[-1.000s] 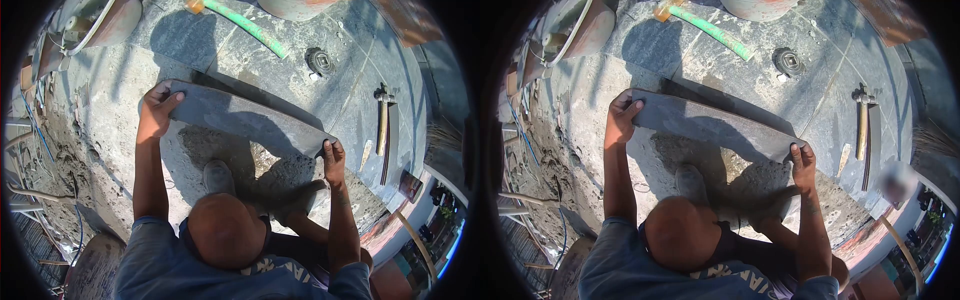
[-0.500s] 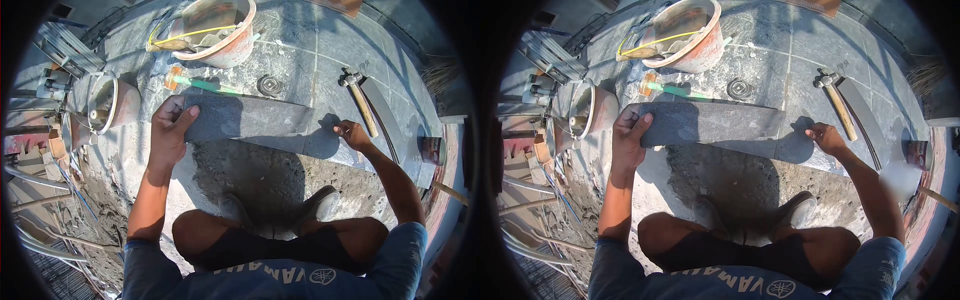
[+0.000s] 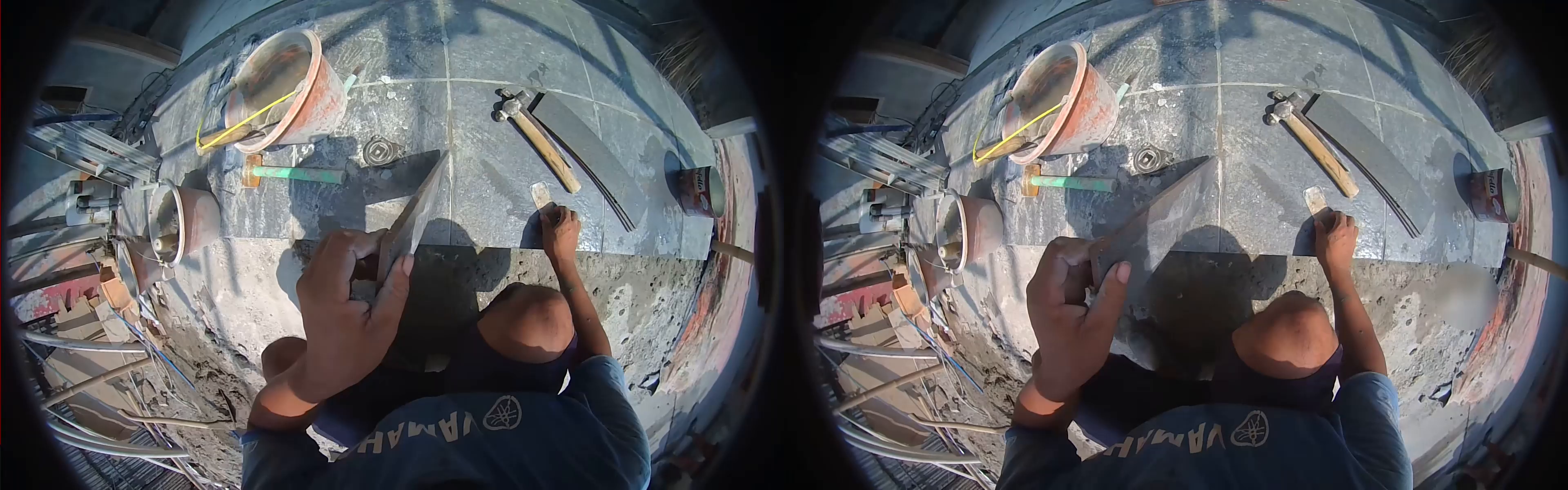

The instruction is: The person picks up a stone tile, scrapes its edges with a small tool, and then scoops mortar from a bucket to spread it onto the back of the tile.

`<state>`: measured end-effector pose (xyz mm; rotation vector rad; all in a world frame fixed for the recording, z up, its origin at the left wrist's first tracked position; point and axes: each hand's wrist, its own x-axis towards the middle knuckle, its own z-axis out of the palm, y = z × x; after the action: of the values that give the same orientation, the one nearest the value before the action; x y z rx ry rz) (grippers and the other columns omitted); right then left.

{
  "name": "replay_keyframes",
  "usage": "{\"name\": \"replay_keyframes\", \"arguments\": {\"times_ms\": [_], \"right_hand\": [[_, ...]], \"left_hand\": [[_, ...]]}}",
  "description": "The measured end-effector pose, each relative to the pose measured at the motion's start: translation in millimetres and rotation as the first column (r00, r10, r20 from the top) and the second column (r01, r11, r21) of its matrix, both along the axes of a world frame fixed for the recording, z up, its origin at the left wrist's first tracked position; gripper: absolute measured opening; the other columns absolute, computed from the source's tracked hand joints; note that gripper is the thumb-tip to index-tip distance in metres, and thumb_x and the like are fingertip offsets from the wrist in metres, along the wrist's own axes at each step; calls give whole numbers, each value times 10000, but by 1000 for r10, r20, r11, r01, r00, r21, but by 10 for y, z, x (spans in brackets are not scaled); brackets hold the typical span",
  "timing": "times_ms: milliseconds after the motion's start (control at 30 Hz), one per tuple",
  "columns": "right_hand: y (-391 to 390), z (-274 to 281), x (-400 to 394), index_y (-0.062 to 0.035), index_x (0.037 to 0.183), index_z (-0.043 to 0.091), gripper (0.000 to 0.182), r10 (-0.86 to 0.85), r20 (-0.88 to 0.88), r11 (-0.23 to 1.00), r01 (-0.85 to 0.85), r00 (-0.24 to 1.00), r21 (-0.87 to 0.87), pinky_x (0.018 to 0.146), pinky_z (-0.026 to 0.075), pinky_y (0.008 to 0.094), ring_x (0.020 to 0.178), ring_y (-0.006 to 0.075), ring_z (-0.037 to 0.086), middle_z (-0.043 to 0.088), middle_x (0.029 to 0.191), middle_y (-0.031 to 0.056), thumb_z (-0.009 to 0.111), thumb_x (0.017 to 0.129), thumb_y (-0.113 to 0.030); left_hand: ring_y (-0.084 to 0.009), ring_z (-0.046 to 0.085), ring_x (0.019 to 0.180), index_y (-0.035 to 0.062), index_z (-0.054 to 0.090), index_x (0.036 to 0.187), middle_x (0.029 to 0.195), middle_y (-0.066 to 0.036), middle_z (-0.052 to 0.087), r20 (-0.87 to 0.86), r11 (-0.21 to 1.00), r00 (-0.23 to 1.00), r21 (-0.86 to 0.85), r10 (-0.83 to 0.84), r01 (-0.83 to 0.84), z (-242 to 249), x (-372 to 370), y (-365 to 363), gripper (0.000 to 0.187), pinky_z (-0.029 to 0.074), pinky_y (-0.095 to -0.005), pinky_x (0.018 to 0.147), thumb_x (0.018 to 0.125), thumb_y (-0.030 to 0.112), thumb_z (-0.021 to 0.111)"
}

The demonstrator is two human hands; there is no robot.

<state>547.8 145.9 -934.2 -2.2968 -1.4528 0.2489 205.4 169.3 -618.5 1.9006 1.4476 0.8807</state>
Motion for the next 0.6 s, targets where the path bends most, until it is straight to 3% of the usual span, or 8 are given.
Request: {"name": "replay_keyframes", "arguments": {"times_ms": [67, 133, 200, 233, 300, 433, 533, 600], "right_hand": [[68, -66, 45, -17, 1031, 592, 339, 26, -80, 998, -30, 996, -50, 834, 438, 438, 928, 360, 542, 594, 961, 186, 699, 765, -198], [129, -81, 63, -13, 1024, 587, 346, 50, -154, 993, -66, 987, -99, 821, 444, 449, 910, 366, 546, 592, 944, 188, 702, 747, -186], [177, -52, 48, -7, 986, 583, 343, -61, -321, 998, 63, 945, -4, 805, 456, 443, 896, 371, 562, 606, 914, 182, 715, 707, -157], [206, -80, 72, -7, 986, 583, 343, -55, -320, 998, 59, 946, 5, 805, 456, 443, 896, 371, 562, 606, 914, 182, 715, 707, -157], [269, -121, 148, 4, 962, 564, 347, -16, -228, 987, -21, 974, -157, 818, 460, 442, 956, 378, 572, 615, 964, 192, 723, 696, -152], [330, 69, 82, 0, 942, 538, 269, 45, -123, 980, -68, 991, -186, 789, 469, 456, 922, 392, 598, 620, 947, 220, 682, 743, -110], [362, 370, -152, -12, 905, 459, 159, 235, -463, 964, -267, 854, -4, 661, 474, 448, 742, 373, 619, 585, 794, 217, 575, 802, 23], [453, 1046, -499, -41, 1009, 368, 204, 411, -663, 898, -402, 626, 176, 612, 488, 395, 701, 283, 643, 589, 822, 199, 501, 879, 45]], "left_hand": [[-261, 589, 623, -17, 549, 907, 780, -147, 558, 63, 999, 998, -17, 33, -32, 6, 164, 7, 198, 456, -338, 547, 790, 41, 697], [-263, 594, 628, -19, 546, 905, 783, -145, 561, 43, 1000, 999, 10, 1, -1, 37, 258, -6, 199, 458, -347, 547, 791, 42, 697], [-299, 589, 642, -15, 529, 906, 799, -153, 555, 30, 999, 999, 30, -45, 44, 46, 339, -26, 214, 458, -376, 552, 786, 42, 697], [-299, 589, 642, -15, 529, 906, 799, -153, 555, 32, 998, 999, 39, -42, 41, 30, 361, -27, 214, 458, -376, 552, 786, 42, 697], [-192, 577, 631, -3, 549, 863, 776, -111, 587, 9, 982, 996, 171, -83, 81, -19, 379, -20, 186, 451, -299, 565, 783, 29, 714], [-211, 565, 626, 0, 539, 886, 778, -118, 577, 31, 975, 995, 204, -90, 82, -53, 374, -21, 218, 449, -322, 562, 766, 22, 720], [-215, 569, 629, 0, 540, 885, 784, -121, 578, 31, 976, 997, 207, -74, 66, -69, 346, -34, 218, 453, -323, 563, 762, 17, 719], [-220, 572, 631, 1, 539, 883, 791, -124, 581, 25, 975, 998, 214, -63, 56, -51, 321, -30, 218, 456, -323, 566, 759, 15, 718]]}}
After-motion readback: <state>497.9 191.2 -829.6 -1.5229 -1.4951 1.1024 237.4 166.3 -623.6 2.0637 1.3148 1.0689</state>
